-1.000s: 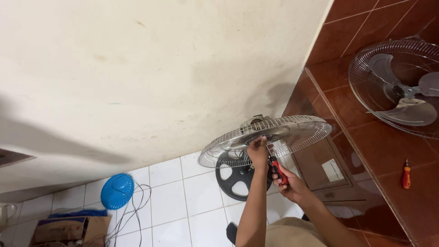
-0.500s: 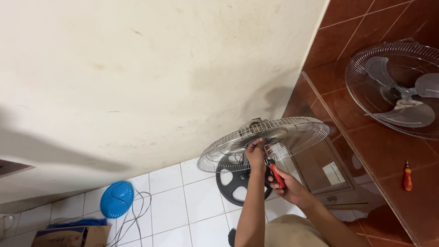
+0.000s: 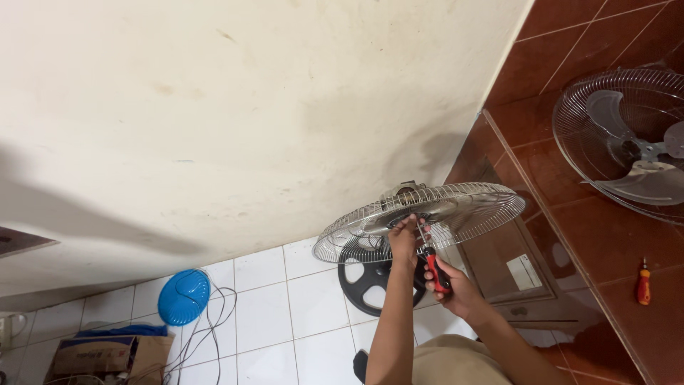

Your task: The person uses a screwdriver to tighten screws on the central hub of a standing fan. They repeatedly rotate the fan head to access different screw locations and continue tightening throughout the clip.

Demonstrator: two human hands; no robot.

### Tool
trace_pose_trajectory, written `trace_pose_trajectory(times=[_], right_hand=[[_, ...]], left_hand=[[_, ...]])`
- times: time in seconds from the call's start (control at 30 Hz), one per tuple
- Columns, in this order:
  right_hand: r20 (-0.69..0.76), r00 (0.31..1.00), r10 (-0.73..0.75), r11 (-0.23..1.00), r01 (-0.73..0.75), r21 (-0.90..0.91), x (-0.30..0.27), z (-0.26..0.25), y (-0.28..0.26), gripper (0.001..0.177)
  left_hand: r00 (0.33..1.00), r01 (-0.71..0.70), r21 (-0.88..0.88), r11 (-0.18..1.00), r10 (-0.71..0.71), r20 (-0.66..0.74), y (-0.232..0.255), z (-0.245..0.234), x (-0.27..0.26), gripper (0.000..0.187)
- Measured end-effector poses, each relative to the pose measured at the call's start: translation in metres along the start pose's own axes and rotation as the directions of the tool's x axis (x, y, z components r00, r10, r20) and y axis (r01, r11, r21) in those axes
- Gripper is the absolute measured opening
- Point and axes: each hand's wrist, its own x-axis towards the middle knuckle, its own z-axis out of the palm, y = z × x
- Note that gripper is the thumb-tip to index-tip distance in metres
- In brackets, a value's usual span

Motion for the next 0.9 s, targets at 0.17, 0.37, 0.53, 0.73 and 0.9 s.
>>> trace_pose_trajectory(times=[0.17, 0.37, 0.53, 0.73, 0.9], right_hand=[[0.026, 1.0, 0.011, 1.0, -0.011, -0.002, 0.006, -0.009, 0.003, 0.023], [0.01, 1.0, 0.002, 0.999, -0.001, -0.051, 0.007, -0.002, 0.009, 0.014], [0.066, 0.998, -0.005, 1.0, 0.004, 0.016, 0.002, 0.012, 0.005, 0.027], [0.158, 0.987, -0.003, 0.999, -0.002, 0.032, -0.003, 0.021, -0.003, 0.042], [0.238, 0.971, -0.003, 0.996, -0.02, 0.093, 0.002, 0.012, -0.003, 0.041]], left_hand=[[0.996, -0.068, 0.034, 0.997, 0.066, 0.057, -0.004, -0.004, -0.004, 0.019], [0.992, -0.067, 0.083, 0.994, 0.058, 0.113, -0.006, -0.008, -0.002, 0.019], [0.993, -0.008, 0.092, 0.996, -0.003, 0.12, -0.007, -0.01, 0.002, 0.021], [0.986, 0.013, 0.059, 0.998, -0.023, 0.165, -0.012, -0.014, 0.01, 0.025], [0.982, 0.032, 0.017, 0.999, -0.035, 0.185, -0.012, -0.013, 0.011, 0.026]])
